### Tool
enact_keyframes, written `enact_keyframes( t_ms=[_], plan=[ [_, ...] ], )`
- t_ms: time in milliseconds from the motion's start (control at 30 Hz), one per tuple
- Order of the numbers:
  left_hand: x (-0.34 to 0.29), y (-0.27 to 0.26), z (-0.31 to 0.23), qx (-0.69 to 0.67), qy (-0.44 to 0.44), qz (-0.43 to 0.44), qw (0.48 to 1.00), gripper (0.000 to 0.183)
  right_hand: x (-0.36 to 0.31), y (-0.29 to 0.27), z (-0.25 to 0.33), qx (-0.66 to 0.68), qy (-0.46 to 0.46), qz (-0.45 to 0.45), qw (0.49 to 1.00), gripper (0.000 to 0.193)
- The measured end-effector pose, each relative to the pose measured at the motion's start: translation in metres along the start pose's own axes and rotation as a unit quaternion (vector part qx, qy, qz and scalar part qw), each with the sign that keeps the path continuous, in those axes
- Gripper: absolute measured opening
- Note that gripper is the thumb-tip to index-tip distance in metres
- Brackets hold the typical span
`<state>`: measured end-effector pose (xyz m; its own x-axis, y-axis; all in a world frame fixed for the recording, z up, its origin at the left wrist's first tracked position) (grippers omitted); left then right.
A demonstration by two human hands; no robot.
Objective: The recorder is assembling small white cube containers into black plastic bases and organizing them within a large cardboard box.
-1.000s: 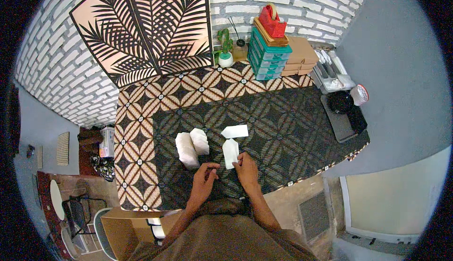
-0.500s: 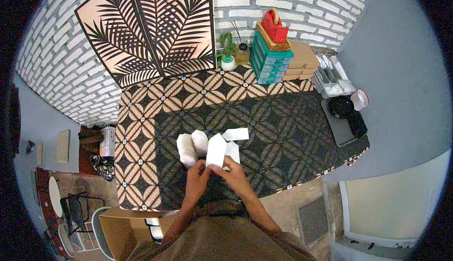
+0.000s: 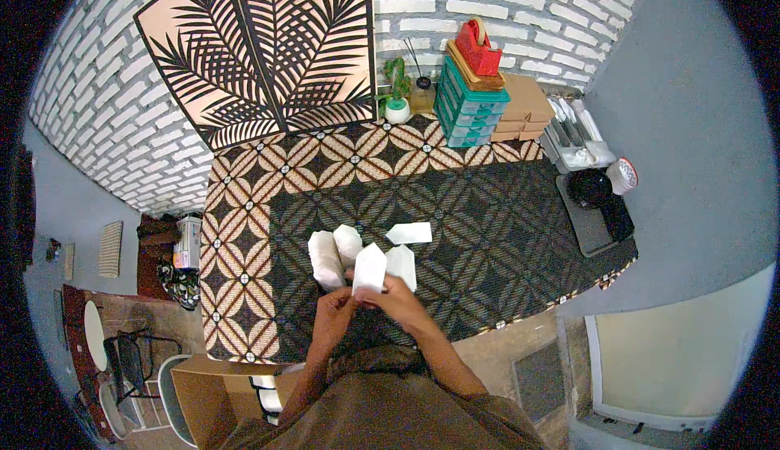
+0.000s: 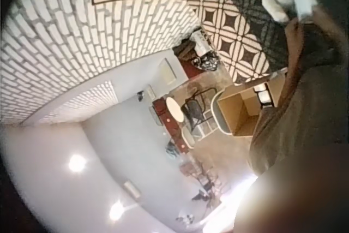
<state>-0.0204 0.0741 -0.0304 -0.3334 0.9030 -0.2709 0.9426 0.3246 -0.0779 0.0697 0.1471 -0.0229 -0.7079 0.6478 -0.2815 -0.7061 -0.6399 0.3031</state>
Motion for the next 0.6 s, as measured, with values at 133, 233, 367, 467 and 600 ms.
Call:
enact_keyframes(
  t_ms=[133,233,367,467,600],
  plan=[
    [-0.003,0.002,-0.003,0.027,0.060,0.004,0.998,0.019,0.006,-0.010,-0.005,0.021,0.035,-0.053,0.998,0.019],
    [-0.006,-0.001,0.006,0.005,0.042,0.007,0.999,0.019,0.018,-0.025,0.021,-0.017,-0.066,-0.071,0.995,0.020],
    [-0.005,-0.005,0.023,-0.014,0.000,-0.009,1.000,0.019,0.021,-0.041,0.034,-0.008,-0.087,-0.101,0.991,0.024],
    [-0.003,-0.008,0.024,-0.016,0.018,-0.024,0.999,0.021,0.019,-0.026,0.032,-0.089,-0.079,-0.058,0.991,0.029],
    [-0.001,-0.009,0.035,-0.056,0.016,-0.029,0.998,0.025,0.022,-0.019,0.032,-0.296,-0.061,-0.054,0.952,0.025]
  ],
)
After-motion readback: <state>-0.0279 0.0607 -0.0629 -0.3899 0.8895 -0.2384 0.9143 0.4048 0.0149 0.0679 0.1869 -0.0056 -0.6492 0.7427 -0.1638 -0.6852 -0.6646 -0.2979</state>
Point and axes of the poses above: each hand's wrist, its own x-axis towards the middle knuckle, its own y-axis out of the palm, z = x × y, the point moved 9 cm from there along x, towards the middle knuckle, and after that the axes turned 1 degree about y, right-handed, at the moved point
